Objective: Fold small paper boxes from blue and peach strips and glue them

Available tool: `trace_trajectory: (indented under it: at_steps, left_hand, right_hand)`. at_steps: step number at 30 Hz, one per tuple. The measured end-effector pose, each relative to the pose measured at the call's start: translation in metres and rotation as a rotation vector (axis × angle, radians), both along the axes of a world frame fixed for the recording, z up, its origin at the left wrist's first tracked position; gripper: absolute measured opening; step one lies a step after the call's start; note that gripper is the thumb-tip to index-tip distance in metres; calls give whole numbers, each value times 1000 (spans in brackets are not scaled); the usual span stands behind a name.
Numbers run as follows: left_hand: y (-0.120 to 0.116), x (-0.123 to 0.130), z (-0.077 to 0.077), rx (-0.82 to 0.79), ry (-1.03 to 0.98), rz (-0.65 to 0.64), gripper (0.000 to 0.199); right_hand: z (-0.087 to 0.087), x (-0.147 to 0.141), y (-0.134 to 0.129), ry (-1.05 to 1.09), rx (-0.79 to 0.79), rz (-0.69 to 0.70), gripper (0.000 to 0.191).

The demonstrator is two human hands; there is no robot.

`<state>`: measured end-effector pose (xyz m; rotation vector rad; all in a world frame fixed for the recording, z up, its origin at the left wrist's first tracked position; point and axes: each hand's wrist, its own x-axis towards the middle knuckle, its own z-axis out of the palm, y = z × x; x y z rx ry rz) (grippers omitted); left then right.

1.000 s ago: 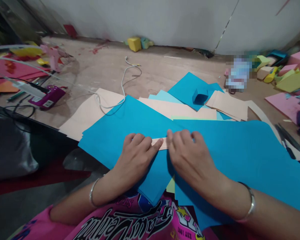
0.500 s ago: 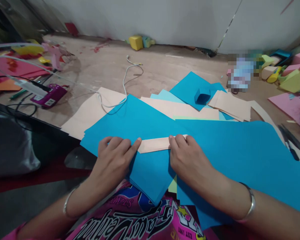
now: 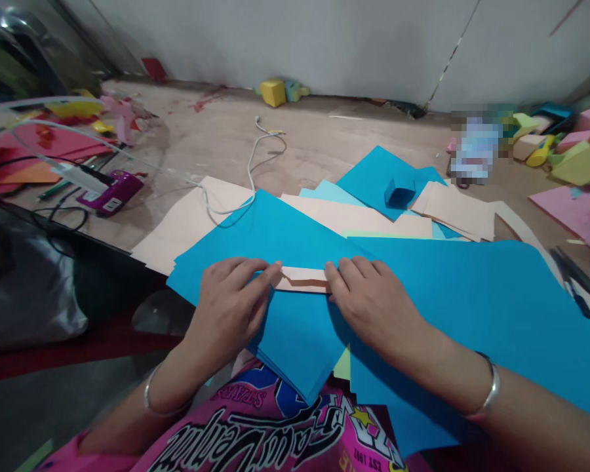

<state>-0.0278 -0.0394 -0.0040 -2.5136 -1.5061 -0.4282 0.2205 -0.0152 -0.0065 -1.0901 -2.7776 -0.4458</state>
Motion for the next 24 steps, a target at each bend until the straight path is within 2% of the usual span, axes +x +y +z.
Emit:
trace_trajectory:
  at_steps: [2,4,7,9,11,12,14,16,19,22,24]
  left_hand:
    - [4,4,-2,-35,-9,-18,33]
    - [8,6,0,-51,-15,-19,36]
    - [18,6,12,-32,-31,-18,42]
    - [29,8,24,-47,-72,-30,37]
    - [45,15,35,-153,-123,-56,22]
    - [55,21,38,-239,-130,-64,23]
    - [76,38,41,-492,-165,-164,41]
    - [97,58,37,-736,-391,-230,42]
    - [121,85,25,-937,-911,-157,32]
    - [136,99,14,-1118,-1163,-84,8]
    - [140,101,9,-1220,-1296,-21,17]
  right_hand:
    - [-2,3,3,5,-21,-13,31]
    - [-3,6,9,40,-110,-35,24]
    - [-1,11,21,185,-325,-118,22]
    - [2,15,30,348,-474,-199,22]
    - [6,19,39,581,-649,-292,24]
    - [9,20,42,707,-750,-335,27]
    - [12,22,48,943,-918,-391,30]
    - [14,22,51,1110,-982,-412,28]
    - [14,22,54,1209,-899,-474,27]
    - [9,23,57,1266,-878,-527,28]
    - [5,24,59,1333,-913,-525,27]
